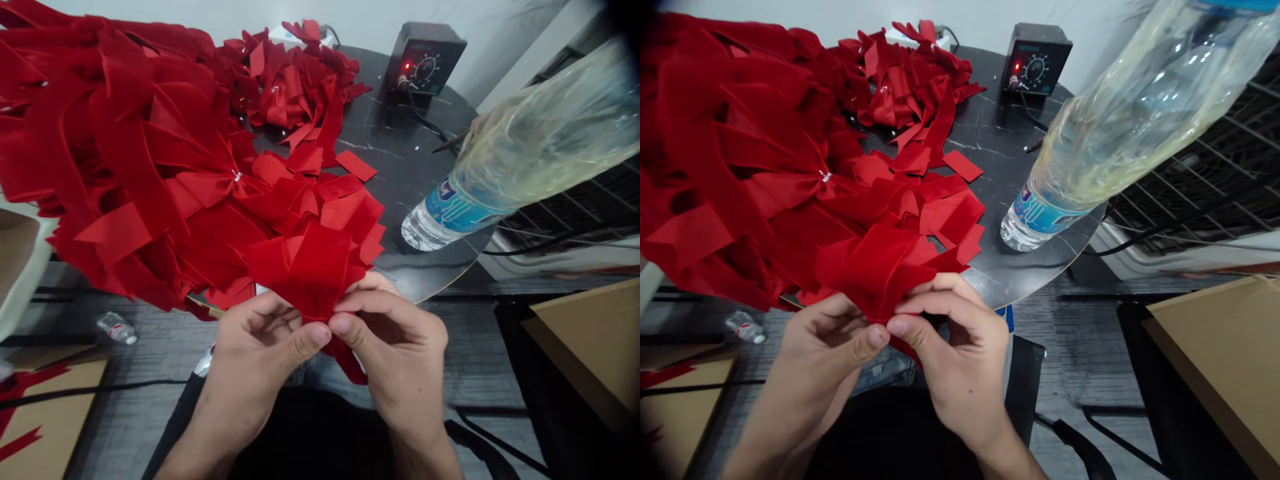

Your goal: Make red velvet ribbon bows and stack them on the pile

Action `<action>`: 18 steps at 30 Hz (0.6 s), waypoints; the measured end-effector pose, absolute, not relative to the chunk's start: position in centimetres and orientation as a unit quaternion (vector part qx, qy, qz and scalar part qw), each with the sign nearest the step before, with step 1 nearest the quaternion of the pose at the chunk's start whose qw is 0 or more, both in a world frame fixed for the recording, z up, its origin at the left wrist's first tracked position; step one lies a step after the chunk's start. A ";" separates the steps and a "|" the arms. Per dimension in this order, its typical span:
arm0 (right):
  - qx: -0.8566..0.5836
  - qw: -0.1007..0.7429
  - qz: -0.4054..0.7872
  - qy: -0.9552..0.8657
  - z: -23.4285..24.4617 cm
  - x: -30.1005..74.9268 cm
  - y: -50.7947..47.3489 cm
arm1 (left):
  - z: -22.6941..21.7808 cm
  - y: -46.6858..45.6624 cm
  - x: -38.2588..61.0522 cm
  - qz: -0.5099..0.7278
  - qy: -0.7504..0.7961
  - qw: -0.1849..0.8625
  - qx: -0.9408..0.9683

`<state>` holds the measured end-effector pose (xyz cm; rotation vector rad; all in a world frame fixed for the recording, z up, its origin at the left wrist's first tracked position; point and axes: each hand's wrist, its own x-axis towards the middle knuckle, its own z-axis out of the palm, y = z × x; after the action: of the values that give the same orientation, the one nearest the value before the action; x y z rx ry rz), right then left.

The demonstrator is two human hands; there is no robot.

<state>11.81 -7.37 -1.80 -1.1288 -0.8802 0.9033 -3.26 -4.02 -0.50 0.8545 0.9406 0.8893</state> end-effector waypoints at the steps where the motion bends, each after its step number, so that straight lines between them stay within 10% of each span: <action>1: -0.488 0.655 0.417 -0.398 -1.8 12.0 -7.3 | -0.5 -3.8 -3.3 0.397 0.410 0.732 0.371; 18: -0.509 0.589 0.475 -0.410 -1.1 13.4 -6.4 | -1.0 -2.7 -2.9 0.426 0.340 0.763 0.348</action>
<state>13.41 -6.40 -1.09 -1.1850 -0.9548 1.1058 -2.92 -2.75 -1.05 0.7565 0.7382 0.9252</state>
